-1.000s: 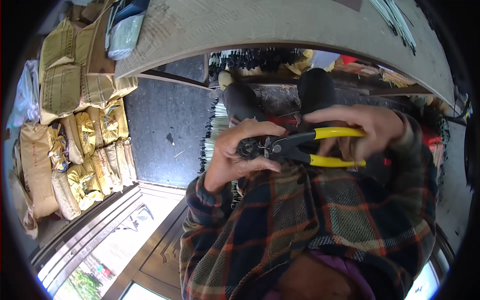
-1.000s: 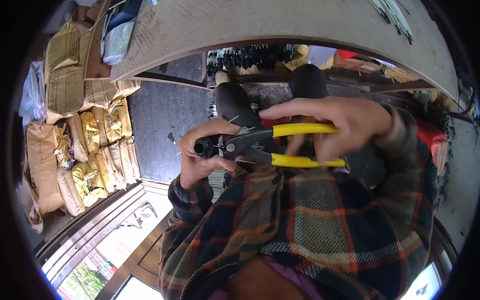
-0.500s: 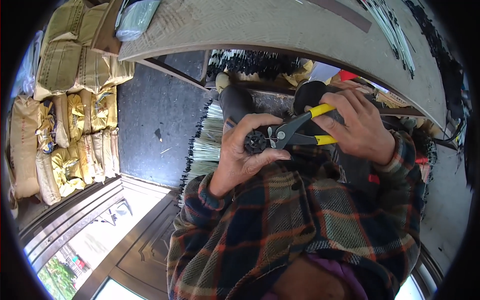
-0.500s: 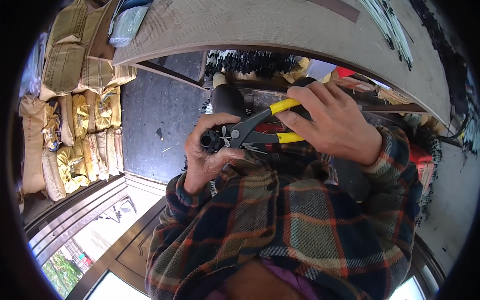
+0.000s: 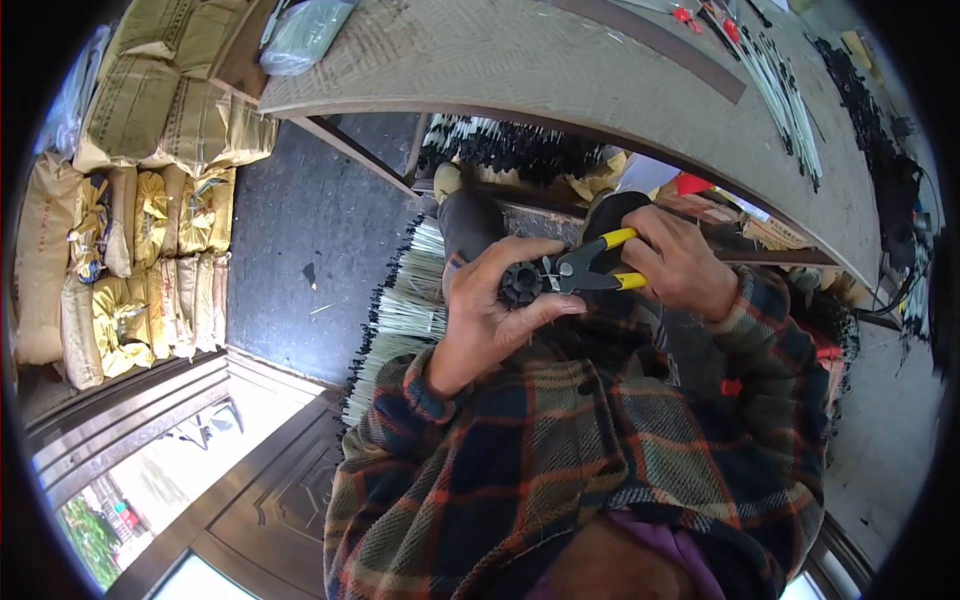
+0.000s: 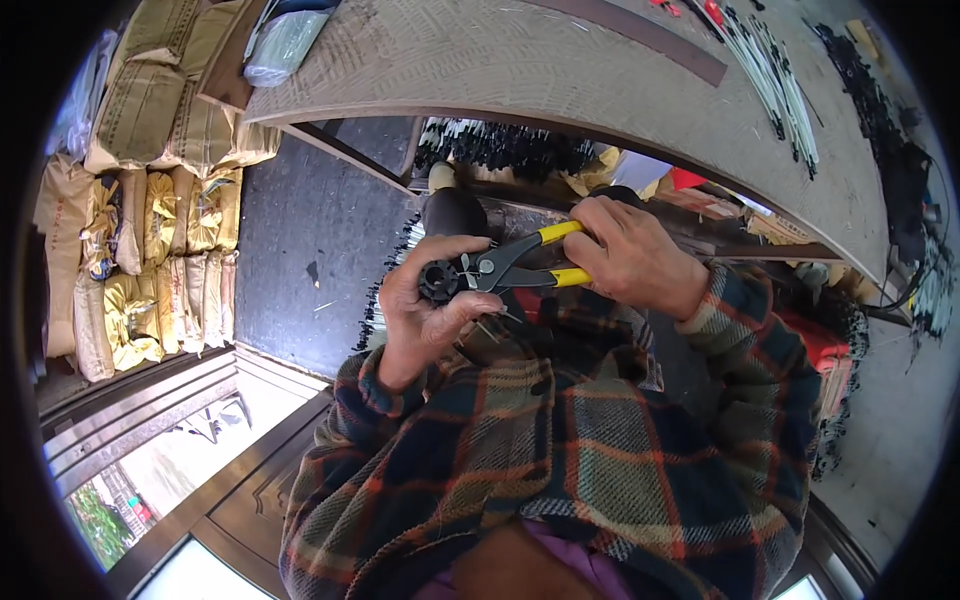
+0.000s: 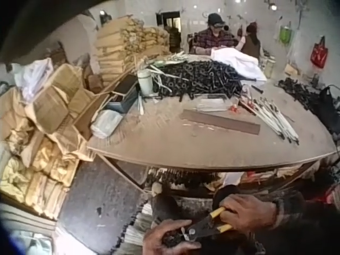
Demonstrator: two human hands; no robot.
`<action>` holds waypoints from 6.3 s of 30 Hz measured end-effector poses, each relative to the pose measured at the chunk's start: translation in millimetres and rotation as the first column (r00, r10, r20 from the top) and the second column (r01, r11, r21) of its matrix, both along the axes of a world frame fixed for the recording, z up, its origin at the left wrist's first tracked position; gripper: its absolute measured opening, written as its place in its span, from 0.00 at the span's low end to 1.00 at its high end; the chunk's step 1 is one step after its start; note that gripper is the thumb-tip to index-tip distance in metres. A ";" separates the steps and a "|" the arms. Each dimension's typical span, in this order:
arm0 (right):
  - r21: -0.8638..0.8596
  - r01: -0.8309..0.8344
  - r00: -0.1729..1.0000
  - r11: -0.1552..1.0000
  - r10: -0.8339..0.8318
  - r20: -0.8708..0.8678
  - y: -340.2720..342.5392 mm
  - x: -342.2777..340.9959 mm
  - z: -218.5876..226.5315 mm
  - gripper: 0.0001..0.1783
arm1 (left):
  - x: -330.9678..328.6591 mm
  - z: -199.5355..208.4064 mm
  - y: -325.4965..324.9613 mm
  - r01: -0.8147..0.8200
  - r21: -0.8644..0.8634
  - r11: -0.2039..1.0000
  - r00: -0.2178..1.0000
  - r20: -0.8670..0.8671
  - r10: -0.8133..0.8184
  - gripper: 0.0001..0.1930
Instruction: Assembling small black plastic components onto white rods and bundling them together.
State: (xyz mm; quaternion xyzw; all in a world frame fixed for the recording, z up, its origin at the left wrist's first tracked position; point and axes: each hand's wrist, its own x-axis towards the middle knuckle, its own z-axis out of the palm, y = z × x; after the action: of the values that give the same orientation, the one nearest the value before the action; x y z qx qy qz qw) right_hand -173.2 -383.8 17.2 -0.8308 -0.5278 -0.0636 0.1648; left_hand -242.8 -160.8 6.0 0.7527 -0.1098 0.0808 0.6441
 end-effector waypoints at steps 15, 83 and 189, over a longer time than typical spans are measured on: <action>0.596 0.506 0.686 0.623 0.128 -0.716 88.4 -47.5 -68.2 0.09 | 0.5 -24.1 -3.6 -0.124 -0.510 0.851 0.887 0.327 0.325 0.71; -0.176 -0.063 0.961 0.982 0.013 -0.275 -11.2 -32.1 72.5 0.30 | -4.9 -15.9 21.7 0.260 -0.162 0.952 0.965 0.009 -0.262 0.28; -0.134 0.522 0.833 0.842 -0.470 0.291 -31.8 99.9 1.5 0.24 | 16.0 0.3 98.9 -0.357 -0.587 0.726 0.912 -0.051 0.408 0.34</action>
State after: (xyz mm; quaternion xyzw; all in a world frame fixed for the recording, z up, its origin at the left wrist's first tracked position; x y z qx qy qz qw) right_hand -73.3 -415.6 18.7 -0.9375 -0.3128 -0.1516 -0.0122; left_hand -226.9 -61.9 6.3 0.5199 0.0517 0.2724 0.8080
